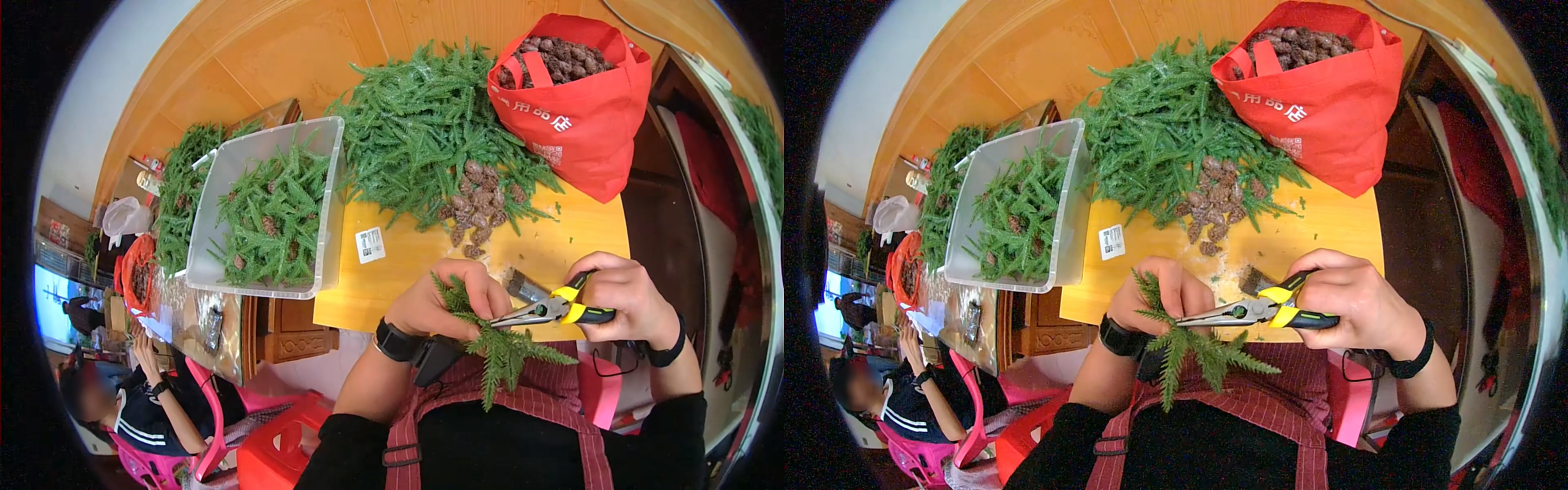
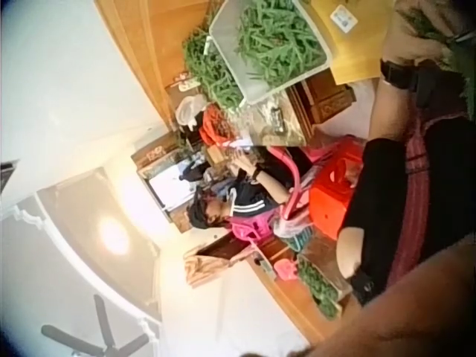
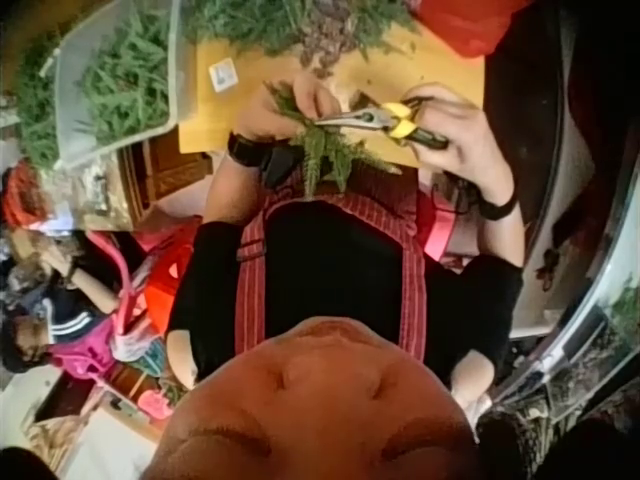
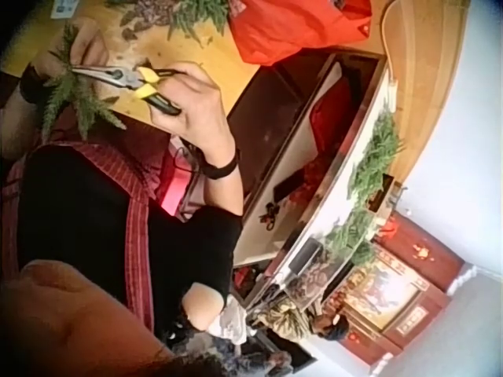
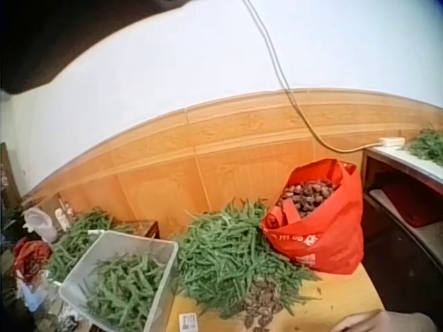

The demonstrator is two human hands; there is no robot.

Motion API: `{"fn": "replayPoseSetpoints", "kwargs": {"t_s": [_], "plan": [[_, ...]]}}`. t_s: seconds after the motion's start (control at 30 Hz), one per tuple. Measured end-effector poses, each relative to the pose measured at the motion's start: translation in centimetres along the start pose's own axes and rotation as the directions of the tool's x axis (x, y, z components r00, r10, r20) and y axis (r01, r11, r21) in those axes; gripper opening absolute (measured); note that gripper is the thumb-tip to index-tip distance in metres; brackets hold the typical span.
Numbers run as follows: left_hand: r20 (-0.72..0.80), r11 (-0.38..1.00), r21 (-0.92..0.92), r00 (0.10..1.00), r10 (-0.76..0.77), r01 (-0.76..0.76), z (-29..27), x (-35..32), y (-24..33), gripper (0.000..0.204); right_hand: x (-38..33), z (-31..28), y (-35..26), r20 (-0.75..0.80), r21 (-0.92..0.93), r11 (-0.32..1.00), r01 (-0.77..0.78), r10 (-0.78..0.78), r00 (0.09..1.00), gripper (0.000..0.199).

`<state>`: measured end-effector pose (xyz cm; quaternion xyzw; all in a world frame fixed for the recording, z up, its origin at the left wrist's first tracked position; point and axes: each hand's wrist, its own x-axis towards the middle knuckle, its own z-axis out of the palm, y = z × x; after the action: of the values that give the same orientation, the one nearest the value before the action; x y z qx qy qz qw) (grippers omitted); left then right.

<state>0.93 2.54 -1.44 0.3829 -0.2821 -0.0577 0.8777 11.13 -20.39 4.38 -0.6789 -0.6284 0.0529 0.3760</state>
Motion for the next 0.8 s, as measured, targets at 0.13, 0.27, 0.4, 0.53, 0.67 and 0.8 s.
{"fn": "replayPoseSetpoints", "kwargs": {"t_s": [0.13,0.27,0.4,0.53,0.67,0.8], "plan": [[-0.109,0.992,0.12,0.994,-0.017,0.03,0.1,0.0,0.8,0.018,-0.2,-0.4,-0.2,0.0,0.007,0.998,-0.057,0.057,0.998,0.016],[-0.2,0.911,0.411,0.979,0.039,0.048,0.6,0.0,1.8,0.018,-0.6,-0.4,-0.3,-0.022,-0.01,0.994,-0.107,0.107,0.994,0.016],[-0.174,0.597,0.801,0.969,0.174,0.036,1.1,0.3,2.6,0.019,-0.8,-0.5,-0.2,-0.057,-0.099,0.984,-0.151,0.146,0.988,0.013],[-0.066,0.057,0.997,0.944,0.323,0.05,3.1,1.1,2.5,0.02,-0.5,-0.6,-0.5,-0.056,-0.135,0.945,-0.298,0.293,0.955,0.015],[0.002,-0.129,0.99,0.929,0.37,0.049,3.6,1.2,2.8,0.029,-0.4,-0.4,-0.2,-0.106,-0.104,0.946,-0.307,0.296,0.949,0.017],[-0.237,0.564,0.823,0.862,0.449,-0.067,2.1,0.8,3.3,0.057,-0.6,-1.1,0.2,-0.08,-0.085,0.979,-0.183,0.177,0.981,0.015]]}}
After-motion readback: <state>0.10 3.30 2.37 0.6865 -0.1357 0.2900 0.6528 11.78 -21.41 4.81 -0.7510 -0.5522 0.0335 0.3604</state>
